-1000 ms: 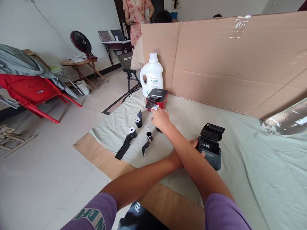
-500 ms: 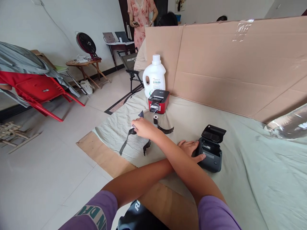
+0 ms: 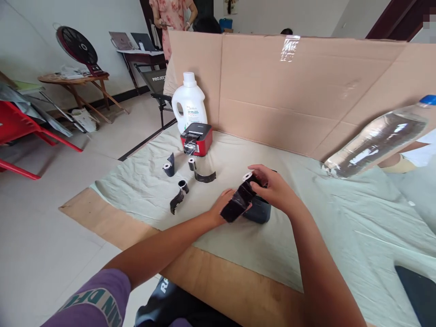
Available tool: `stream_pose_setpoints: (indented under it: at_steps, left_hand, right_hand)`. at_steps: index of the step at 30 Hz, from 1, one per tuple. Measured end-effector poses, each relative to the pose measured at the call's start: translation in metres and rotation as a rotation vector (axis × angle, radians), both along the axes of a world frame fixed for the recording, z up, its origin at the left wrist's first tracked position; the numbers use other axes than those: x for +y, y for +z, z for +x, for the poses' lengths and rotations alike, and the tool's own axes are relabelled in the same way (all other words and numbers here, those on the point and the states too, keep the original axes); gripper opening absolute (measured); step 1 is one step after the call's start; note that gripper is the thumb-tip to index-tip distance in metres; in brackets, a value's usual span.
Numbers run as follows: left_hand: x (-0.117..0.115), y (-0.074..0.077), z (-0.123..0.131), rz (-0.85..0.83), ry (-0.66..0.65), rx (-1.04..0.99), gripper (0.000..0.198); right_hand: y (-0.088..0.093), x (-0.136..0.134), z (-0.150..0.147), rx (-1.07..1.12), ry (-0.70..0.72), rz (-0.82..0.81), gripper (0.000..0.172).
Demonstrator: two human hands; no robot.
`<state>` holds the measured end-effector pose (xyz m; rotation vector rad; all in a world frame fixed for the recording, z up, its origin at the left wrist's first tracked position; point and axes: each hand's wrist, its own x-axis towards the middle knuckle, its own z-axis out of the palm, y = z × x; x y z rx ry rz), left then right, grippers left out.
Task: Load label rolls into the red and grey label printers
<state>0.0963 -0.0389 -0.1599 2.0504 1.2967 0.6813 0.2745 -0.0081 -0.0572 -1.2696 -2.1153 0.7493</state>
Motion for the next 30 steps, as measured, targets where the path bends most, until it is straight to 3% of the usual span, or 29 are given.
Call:
stream_pose_setpoints:
  at_steps: [4, 9, 14, 20, 24, 27, 30]
  left_hand:
    - [0.001, -0.005, 0.0, 0.104, -0.014, -0.004, 0.065]
    - [-0.002, -0.002, 0.002, 0.111, -0.017, 0.031, 0.076]
    - [-0.004, -0.002, 0.003, 0.153, -0.054, 0.044, 0.073]
    - [-0.003, -0.003, 0.0, 0.19, -0.124, 0.032, 0.059]
    - [-0.004, -0.003, 0.0, 0.266, -0.159, 0.02, 0.065]
    - [-0.007, -0.004, 0.002, 0.372, -0.181, 0.033, 0.048]
    - [-0.009, -0.007, 0.004, 0.452, -0.17, 0.022, 0.034]
  right_hand:
    - [-0.014, 0.012, 0.034, -0.228, -0.055, 0.086, 0.034]
    - [-0.037, 0.024, 0.029, -0.433, 0.062, 0.067, 0.036]
    - [-0.047, 0.019, 0.021, -0.505, -0.03, 0.109, 0.035]
    - [-0.054, 0.014, 0.018, -0.652, -0.131, 0.156, 0.019]
    - [-0.045, 0.011, 0.015, -0.662, -0.19, 0.072, 0.024]
    - [-0.027, 0.007, 0.018, -0.54, -0.239, 0.003, 0.022]
    - [-0.015, 0.01, 0.027, -0.368, -0.397, 0.162, 0.029]
